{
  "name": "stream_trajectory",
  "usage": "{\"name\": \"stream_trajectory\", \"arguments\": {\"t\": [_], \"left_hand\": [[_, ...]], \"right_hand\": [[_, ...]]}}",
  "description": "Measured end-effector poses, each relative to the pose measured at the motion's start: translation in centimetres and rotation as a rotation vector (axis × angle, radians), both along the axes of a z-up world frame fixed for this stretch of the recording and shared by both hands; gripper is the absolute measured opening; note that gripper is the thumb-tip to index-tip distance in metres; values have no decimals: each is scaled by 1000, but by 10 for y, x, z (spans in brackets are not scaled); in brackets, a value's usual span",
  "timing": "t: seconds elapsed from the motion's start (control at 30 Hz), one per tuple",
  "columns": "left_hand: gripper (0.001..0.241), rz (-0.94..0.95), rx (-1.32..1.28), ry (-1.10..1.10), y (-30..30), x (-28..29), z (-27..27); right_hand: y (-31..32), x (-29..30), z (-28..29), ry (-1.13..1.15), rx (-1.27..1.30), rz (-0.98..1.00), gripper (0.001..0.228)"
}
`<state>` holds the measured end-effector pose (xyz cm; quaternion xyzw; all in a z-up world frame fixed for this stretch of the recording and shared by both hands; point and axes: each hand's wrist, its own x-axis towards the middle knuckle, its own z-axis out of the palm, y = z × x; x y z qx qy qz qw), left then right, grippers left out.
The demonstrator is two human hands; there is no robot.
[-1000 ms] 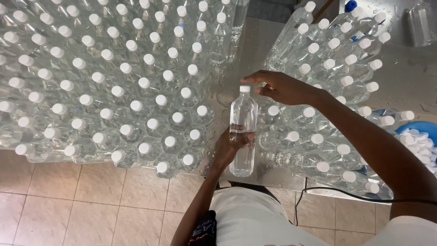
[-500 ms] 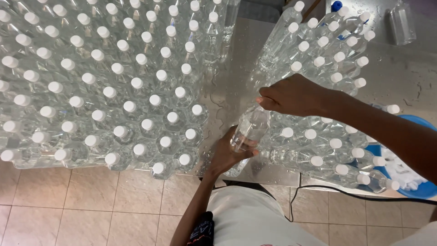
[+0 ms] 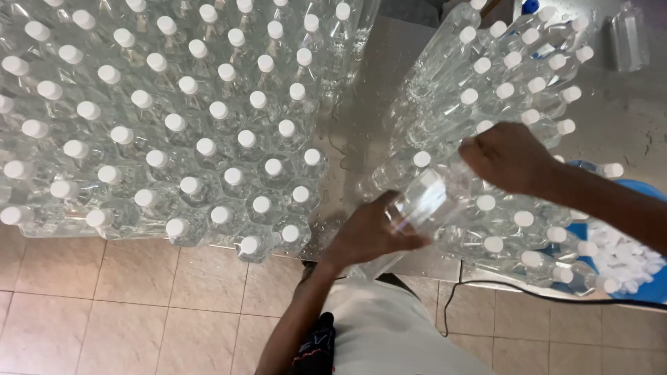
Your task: Placing plastic caps onto the necks of filled water bottles on a production table
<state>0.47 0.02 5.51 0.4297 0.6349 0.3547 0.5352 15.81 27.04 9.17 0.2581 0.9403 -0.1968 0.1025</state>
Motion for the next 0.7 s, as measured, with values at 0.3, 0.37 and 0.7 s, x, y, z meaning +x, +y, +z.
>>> {"name": "stream_trajectory", "arguments": {"t": [0.3, 0.37, 0.7], "left_hand": [[106, 554, 462, 1010, 65, 45, -98], [103, 596, 437, 857, 73, 30, -107], [85, 687, 656, 379, 7, 34, -113]], "right_hand": [[-16, -65, 68, -356, -194, -376, 44], [-17, -76, 68, -252, -154, -264, 38], [32, -199, -112, 305, 118, 160, 36]]}}
